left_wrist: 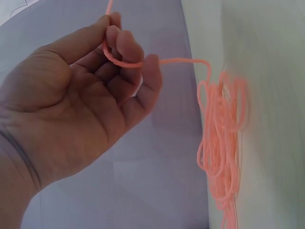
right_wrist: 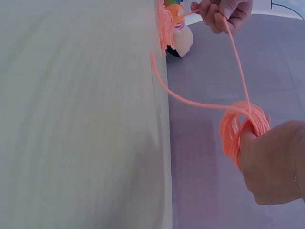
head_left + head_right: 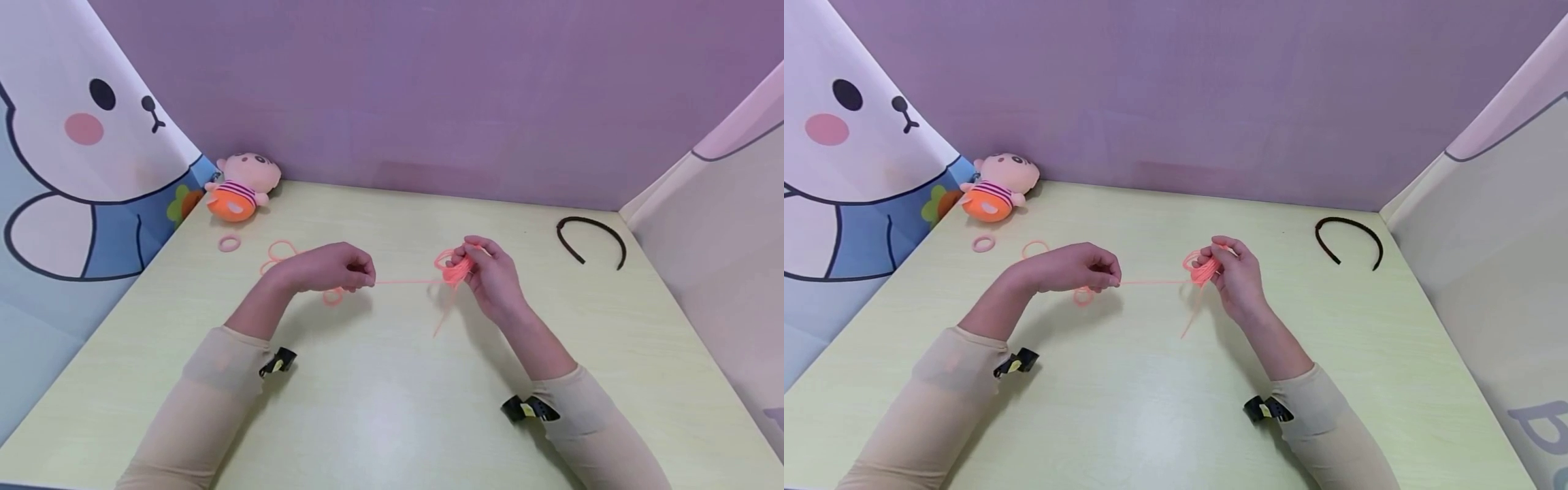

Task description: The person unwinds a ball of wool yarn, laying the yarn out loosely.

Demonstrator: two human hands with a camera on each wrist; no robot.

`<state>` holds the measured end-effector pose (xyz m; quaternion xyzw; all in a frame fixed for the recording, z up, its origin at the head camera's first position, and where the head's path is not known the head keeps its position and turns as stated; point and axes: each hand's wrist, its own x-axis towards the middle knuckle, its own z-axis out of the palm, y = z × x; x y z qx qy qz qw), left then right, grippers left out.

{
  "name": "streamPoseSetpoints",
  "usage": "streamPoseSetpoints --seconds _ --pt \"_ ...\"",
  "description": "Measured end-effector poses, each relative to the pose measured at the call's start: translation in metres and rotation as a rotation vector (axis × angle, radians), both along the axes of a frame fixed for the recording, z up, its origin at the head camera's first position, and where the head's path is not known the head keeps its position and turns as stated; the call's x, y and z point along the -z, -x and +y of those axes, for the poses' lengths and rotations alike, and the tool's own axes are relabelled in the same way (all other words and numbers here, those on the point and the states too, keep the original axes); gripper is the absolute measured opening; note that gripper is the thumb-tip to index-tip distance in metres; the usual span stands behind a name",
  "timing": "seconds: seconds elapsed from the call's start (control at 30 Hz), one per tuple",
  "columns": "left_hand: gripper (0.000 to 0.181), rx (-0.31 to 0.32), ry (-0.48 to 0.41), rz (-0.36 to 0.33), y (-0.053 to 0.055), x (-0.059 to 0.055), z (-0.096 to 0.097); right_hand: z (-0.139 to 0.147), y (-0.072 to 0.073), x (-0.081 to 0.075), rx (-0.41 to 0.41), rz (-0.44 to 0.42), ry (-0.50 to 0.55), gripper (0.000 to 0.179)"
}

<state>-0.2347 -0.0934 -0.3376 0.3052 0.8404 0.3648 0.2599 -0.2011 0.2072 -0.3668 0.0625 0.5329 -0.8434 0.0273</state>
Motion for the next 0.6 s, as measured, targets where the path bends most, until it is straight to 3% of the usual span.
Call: streamPoseSetpoints --seconds 0.1,0.23,0.43,0.6 --pt "0.011 -0.004 0.024 0.008 0.003 0.001 -0.003 0.000 0.001 -0.001 0.028 -0.009 0.040 0.018" --pt "0.014 -0.057 0.055 0.029 0.006 0.002 -0.008 0.001 0.002 -0.001 0.035 -0.017 0.086 0.016" --pt "0.014 -0.196 0.094 0.092 0.012 0.003 -0.015 0.002 0.002 -0.001 0.023 -0.052 0.080 0.017" --pt "0.017 -0.334 0.088 0.143 0.015 0.001 -0.023 0.001 0.001 -0.001 -0.039 -0.067 0.043 0.017"
